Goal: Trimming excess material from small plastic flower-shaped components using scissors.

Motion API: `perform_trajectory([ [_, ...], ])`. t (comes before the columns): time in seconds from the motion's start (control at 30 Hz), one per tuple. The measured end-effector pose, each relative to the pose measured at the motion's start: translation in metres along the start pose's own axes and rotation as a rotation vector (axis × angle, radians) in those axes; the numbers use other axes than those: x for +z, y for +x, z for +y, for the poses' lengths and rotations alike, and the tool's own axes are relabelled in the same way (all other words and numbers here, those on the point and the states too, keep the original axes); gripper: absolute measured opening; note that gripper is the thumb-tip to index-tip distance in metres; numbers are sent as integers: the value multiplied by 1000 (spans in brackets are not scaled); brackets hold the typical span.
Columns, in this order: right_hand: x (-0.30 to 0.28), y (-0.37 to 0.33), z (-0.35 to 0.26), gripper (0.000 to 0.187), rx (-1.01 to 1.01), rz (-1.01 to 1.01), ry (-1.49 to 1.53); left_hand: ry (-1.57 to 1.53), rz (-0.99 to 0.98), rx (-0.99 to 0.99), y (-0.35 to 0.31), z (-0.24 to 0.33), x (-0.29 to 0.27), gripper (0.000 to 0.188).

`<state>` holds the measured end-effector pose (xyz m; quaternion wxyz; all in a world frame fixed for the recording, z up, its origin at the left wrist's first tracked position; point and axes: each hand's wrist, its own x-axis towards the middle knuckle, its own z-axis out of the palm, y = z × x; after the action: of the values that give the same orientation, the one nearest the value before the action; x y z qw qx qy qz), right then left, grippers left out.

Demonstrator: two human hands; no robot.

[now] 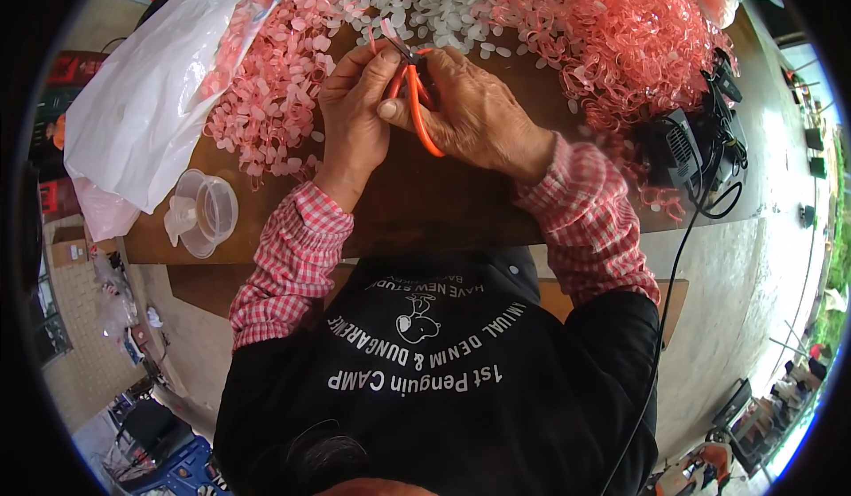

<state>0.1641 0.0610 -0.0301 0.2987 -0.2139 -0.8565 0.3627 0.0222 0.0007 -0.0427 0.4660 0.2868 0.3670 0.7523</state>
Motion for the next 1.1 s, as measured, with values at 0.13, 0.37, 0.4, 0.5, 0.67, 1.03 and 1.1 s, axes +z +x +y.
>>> perform_trajectory([
  [0.13, -10, 0, 2, 59, -62, 112, -354, -112, 16, -179, 2, 6, -1, 14],
  [0.37, -13, -2, 7, 68, -59, 105, -536, -266, -149, -412, 4, 11, -7, 15],
  [0.4, -14, -1, 5, 69, -49, 92, -532, -254, -158, -415, 4, 11, -8, 15],
  [0.5, -17, -1, 4, 69, -59, 109, -554, -226, -169, -437, 4, 11, -7, 15],
  [0.67, -19, 0, 4, 64, -82, 117, -548, -215, -233, -515, 6, 10, -12, 17],
  [1.03, -14, -3, -1, 39, -22, 131, -582, -212, -215, -538, 8, 13, -15, 17],
  [1.1, -14, -4, 1, 38, 22, 87, -626, -180, -204, -511, 7, 14, -16, 16],
])
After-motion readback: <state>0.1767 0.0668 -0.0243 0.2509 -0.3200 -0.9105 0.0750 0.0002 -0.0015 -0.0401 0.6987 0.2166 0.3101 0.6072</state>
